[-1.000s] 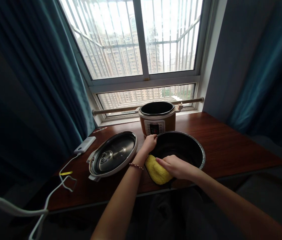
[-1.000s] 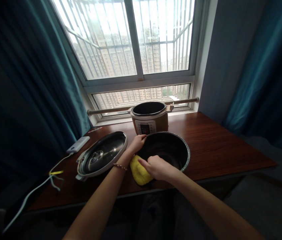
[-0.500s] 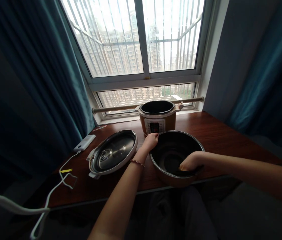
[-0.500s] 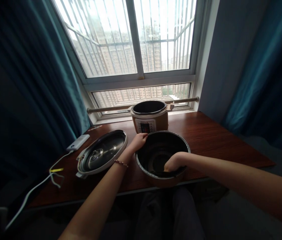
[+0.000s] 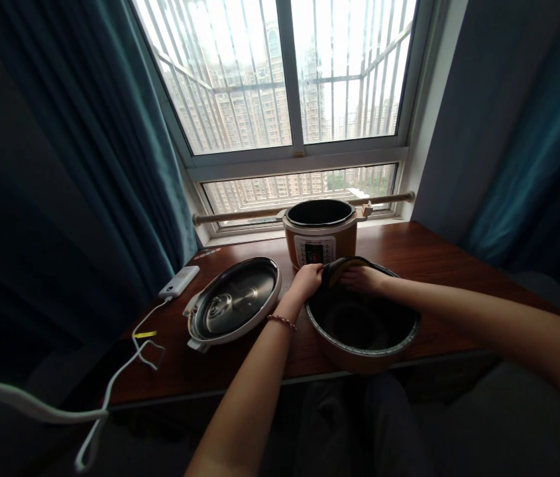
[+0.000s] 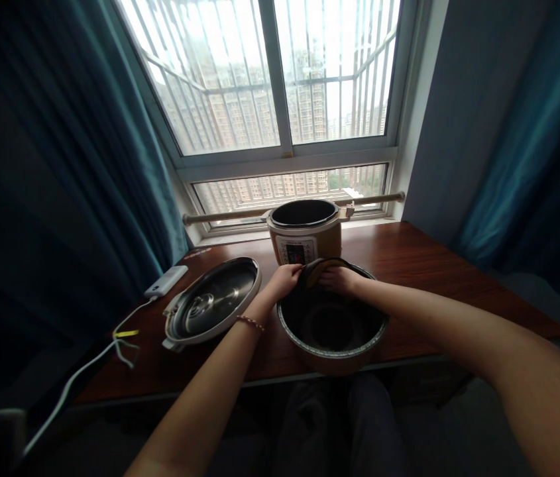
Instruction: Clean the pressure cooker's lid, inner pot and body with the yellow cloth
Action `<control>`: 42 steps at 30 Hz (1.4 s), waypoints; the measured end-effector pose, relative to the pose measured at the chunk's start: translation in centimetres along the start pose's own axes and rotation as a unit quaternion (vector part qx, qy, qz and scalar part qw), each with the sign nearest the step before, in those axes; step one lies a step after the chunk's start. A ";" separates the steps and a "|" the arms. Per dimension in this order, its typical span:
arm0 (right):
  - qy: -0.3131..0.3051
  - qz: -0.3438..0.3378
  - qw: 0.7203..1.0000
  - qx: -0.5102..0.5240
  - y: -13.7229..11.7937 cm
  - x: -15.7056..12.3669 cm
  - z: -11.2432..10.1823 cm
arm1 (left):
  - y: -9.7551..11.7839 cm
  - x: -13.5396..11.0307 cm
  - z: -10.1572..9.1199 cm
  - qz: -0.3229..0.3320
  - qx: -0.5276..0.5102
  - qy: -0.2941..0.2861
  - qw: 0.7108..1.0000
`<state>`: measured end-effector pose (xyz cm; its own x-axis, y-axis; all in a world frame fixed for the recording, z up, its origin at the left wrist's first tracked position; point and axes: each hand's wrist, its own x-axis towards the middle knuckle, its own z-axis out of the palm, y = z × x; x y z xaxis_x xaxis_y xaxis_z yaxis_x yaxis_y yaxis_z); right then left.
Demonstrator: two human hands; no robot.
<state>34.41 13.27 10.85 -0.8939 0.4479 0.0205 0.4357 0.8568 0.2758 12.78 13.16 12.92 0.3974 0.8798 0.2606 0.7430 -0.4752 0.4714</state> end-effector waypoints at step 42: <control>0.190 0.429 0.838 0.278 -14.5 -7.2 -9.8 | 2.6 -0.9 -0.8 -0.005 0.188 0.014 0.982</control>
<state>33.48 -4.91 16.16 -0.1503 0.9369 0.3156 0.8226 0.2956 -0.4858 13.91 11.15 14.56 0.3782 0.8812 0.2837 0.8949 -0.4264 0.1315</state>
